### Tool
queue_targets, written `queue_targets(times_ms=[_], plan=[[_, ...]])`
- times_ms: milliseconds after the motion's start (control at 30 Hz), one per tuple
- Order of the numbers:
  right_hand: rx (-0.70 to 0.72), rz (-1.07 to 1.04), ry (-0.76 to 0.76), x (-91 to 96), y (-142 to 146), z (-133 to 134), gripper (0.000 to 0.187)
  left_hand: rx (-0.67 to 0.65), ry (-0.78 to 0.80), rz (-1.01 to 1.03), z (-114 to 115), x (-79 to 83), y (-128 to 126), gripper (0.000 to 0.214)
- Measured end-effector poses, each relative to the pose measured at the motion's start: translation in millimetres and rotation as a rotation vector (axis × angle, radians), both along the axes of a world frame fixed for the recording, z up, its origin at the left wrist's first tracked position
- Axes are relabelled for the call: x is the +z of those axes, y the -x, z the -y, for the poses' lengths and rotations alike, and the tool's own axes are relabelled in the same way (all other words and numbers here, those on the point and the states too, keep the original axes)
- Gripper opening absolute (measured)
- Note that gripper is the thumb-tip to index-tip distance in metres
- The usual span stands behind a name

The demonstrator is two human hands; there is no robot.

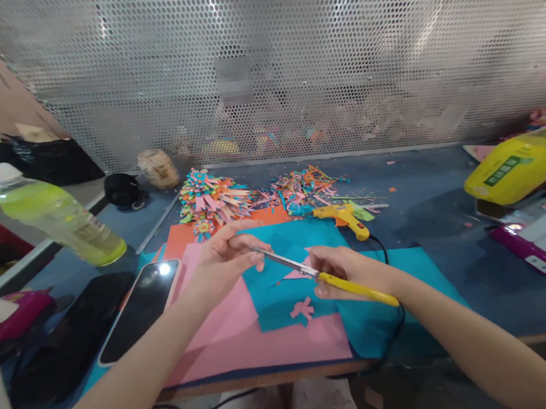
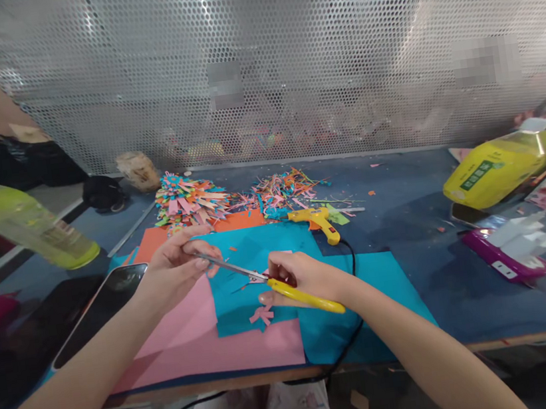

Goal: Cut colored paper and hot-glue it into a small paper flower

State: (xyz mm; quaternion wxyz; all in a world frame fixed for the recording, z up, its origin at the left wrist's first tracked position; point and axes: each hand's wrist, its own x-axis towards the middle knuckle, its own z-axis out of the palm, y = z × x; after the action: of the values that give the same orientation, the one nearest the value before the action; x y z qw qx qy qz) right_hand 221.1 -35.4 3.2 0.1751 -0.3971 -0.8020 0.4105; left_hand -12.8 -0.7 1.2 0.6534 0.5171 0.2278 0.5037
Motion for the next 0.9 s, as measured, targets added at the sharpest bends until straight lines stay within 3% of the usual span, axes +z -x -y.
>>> queue_targets(times_ms=[567, 900], plan=[[-0.013, -0.011, 0.001, -5.3, 0.1, -0.7, 0.03, 0.018, -0.049, -0.012, -1.3, -1.7, 1.1, 0.037], [-0.057, -0.019, 0.075, -0.1, 3.8, 0.3, 0.03, 0.057, -0.115, -0.034, -4.8, -6.5, 3.0, 0.038]])
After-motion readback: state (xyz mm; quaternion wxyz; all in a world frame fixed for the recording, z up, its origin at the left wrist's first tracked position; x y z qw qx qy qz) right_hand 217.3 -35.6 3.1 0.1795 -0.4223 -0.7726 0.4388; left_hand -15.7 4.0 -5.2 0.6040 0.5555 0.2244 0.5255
